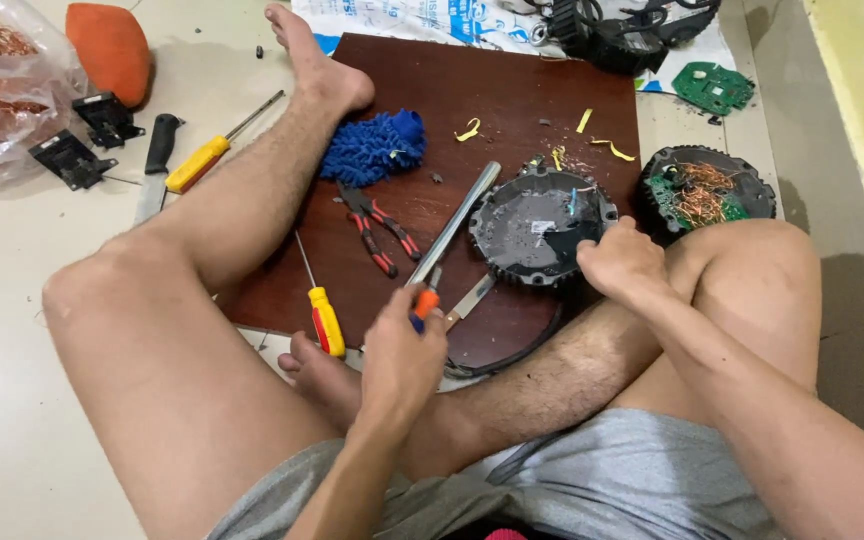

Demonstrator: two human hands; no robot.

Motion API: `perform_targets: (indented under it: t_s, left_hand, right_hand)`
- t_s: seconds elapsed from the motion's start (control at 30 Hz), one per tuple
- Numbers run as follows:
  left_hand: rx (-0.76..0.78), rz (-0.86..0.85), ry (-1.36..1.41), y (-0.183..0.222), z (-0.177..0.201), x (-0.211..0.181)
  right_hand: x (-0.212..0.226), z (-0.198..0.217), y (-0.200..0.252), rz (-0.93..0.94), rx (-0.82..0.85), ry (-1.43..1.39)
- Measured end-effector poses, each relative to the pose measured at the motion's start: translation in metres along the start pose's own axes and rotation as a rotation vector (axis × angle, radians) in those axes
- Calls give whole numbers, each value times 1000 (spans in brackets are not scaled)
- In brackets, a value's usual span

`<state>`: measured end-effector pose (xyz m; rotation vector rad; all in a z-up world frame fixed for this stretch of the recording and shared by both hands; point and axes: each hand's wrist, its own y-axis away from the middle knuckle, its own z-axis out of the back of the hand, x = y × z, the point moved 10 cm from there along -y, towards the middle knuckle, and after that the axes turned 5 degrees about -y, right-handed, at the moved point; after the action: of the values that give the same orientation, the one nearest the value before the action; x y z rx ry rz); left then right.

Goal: Disassembling a circular electronic component using a screwdriver and pliers on a wooden board.

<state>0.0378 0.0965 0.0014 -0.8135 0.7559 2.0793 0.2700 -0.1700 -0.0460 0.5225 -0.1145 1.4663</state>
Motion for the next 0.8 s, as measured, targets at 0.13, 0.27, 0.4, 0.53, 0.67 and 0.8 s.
perform_targets:
  t_s: [0.13,0.27,0.4,0.53,0.67,0.8]
  left_hand:
    - [-148,-28,-158,-35,22,9]
    - [-219,53,-285,-89,29,55]
    - [-111,88,-554,-103,26,79]
    - [-191,62,-700,-89,19,69]
    - [-198,-340,-760,-44,2,0]
    - [-55,-359,-877,-46,-28,20]
  right_hand:
    - [-14,-3,-29,-7,-54,-55]
    - [-22,-4,-41,-23,-26,-155]
    - [-10,0,-25,-6,-67,-121]
    - [-5,4,-21,16,-51,-155]
    - [-3,4,-16,21,-27,-138]
    - [-1,6,-12,18,-19,-120]
